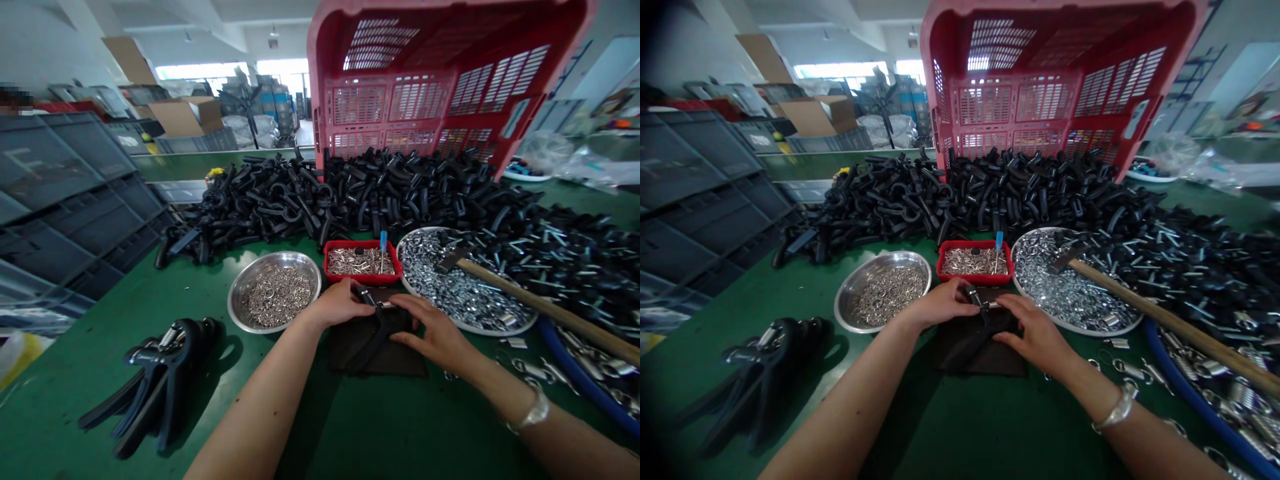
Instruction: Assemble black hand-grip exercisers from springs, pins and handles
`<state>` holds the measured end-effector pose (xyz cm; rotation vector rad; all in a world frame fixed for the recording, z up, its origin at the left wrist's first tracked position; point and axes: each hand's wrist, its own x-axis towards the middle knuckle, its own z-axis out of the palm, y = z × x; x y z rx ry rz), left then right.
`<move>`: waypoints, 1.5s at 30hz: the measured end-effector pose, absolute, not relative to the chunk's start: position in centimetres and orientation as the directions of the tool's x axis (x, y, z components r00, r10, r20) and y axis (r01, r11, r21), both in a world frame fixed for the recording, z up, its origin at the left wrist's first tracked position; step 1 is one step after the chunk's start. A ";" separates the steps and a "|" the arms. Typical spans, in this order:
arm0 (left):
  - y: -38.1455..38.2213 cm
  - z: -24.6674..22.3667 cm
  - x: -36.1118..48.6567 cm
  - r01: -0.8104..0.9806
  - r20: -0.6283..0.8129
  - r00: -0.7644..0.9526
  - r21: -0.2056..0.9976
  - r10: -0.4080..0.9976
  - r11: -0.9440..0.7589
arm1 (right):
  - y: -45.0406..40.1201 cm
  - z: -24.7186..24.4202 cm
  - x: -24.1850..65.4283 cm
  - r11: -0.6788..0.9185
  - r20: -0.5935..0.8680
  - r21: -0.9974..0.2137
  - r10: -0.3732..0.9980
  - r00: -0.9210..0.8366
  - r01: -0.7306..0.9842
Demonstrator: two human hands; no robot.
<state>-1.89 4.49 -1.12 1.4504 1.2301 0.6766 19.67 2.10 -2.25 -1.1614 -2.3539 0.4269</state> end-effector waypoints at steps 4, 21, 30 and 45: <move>4.3 -0.8 -1.9 0.166 -0.244 0.433 0.968 0.868 0.190 | 2.0 -1.9 19.8 0.633 0.320 -0.471 0.771 -0.550 0.614; 2.8 -0.8 -2.6 -0.209 -0.304 0.372 0.893 0.877 0.398 | 0.9 -1.4 19.2 0.566 0.201 -0.494 0.813 -0.547 0.660; 3.1 -1.2 -2.3 -0.498 -0.395 0.435 0.643 0.809 0.582 | 0.0 -0.7 14.8 0.725 0.078 0.008 0.686 -0.724 0.688; 1.9 -1.9 -1.7 -0.779 -0.142 0.434 0.436 0.890 0.450 | 2.2 2.3 13.4 0.073 0.082 -0.997 0.931 -0.357 -0.040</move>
